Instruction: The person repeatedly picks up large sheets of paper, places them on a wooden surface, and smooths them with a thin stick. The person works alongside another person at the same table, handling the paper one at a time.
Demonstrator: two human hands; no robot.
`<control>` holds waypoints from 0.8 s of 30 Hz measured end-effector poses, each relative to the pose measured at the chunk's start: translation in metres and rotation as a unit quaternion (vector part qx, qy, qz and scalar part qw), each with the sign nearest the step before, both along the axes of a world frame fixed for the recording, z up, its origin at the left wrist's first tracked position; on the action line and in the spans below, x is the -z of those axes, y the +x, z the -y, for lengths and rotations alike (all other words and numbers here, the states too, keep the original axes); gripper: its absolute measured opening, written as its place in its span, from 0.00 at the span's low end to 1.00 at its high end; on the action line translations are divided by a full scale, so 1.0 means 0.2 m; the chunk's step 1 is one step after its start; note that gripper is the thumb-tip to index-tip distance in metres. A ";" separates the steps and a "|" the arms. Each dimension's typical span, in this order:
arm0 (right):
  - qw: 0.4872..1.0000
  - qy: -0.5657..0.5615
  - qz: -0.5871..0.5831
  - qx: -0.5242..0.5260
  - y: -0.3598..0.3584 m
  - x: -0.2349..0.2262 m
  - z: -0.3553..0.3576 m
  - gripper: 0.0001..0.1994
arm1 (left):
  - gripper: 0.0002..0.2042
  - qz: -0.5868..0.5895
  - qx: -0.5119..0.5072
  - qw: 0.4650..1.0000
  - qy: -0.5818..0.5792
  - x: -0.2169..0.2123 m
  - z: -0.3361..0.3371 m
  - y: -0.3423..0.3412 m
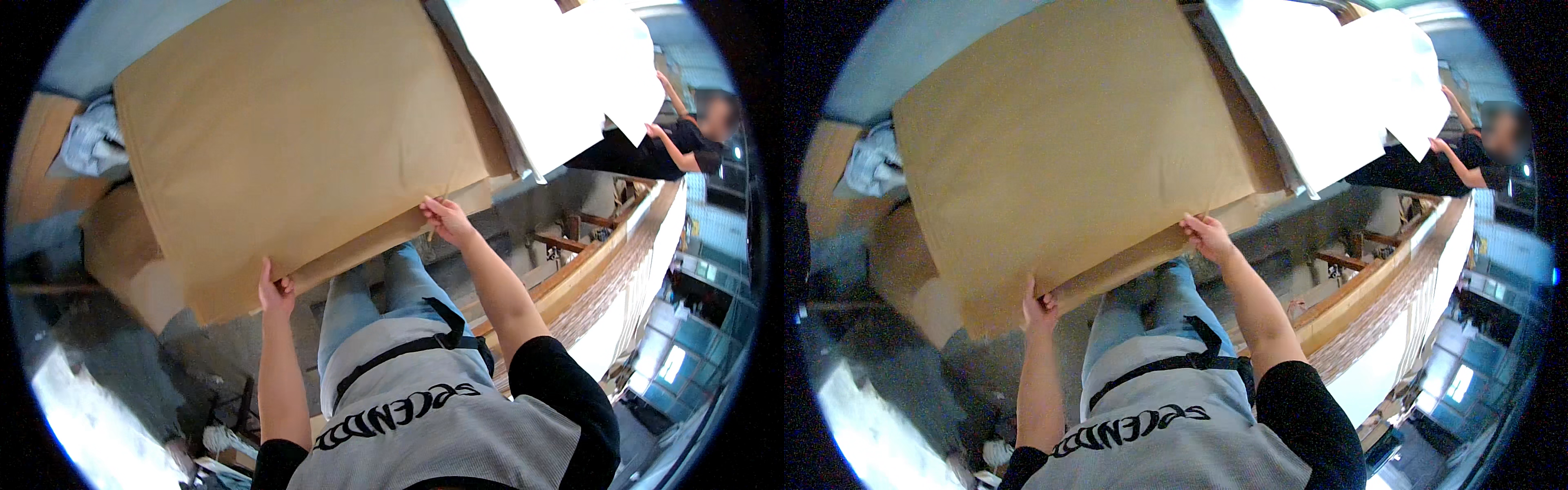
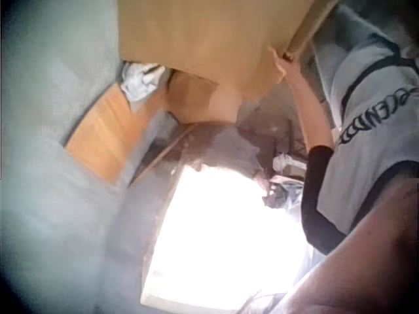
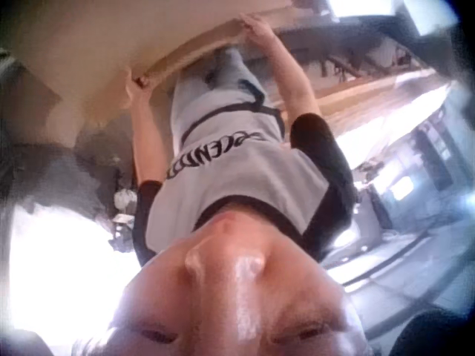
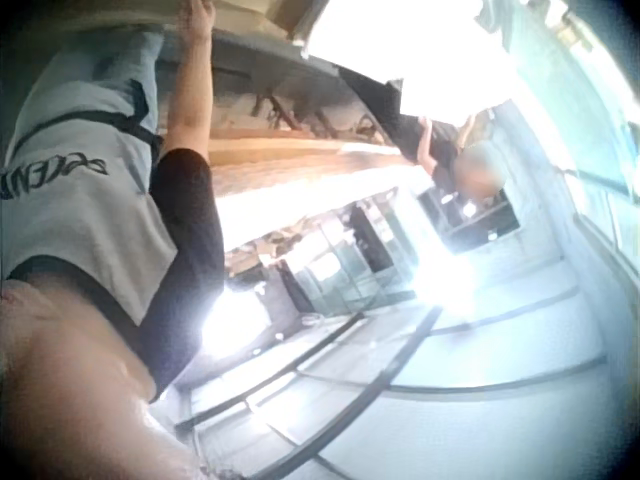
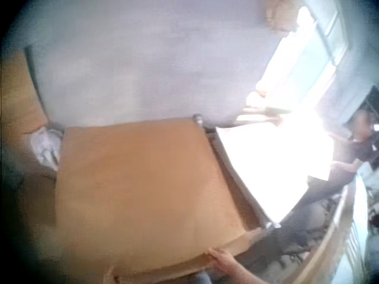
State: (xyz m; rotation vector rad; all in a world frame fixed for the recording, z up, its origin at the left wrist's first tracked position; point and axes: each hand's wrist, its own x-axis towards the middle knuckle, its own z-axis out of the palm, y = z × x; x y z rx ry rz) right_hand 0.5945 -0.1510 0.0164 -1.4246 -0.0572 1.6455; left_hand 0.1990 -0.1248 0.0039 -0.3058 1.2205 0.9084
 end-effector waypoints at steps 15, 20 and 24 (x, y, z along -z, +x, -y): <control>0.961 -0.069 0.267 -0.030 0.72 0.00 0.38 0.12 | 0.15 -0.157 0.101 0.982 -0.041 -0.01 0.27 0.22; 0.870 -0.104 0.425 0.229 1.44 0.08 0.52 0.08 | 0.15 -0.182 0.105 0.975 -0.076 0.08 0.27 0.23; 0.858 -0.088 0.480 0.162 1.66 0.13 0.50 0.10 | 0.14 -0.196 0.105 0.973 -0.066 0.01 0.25 0.29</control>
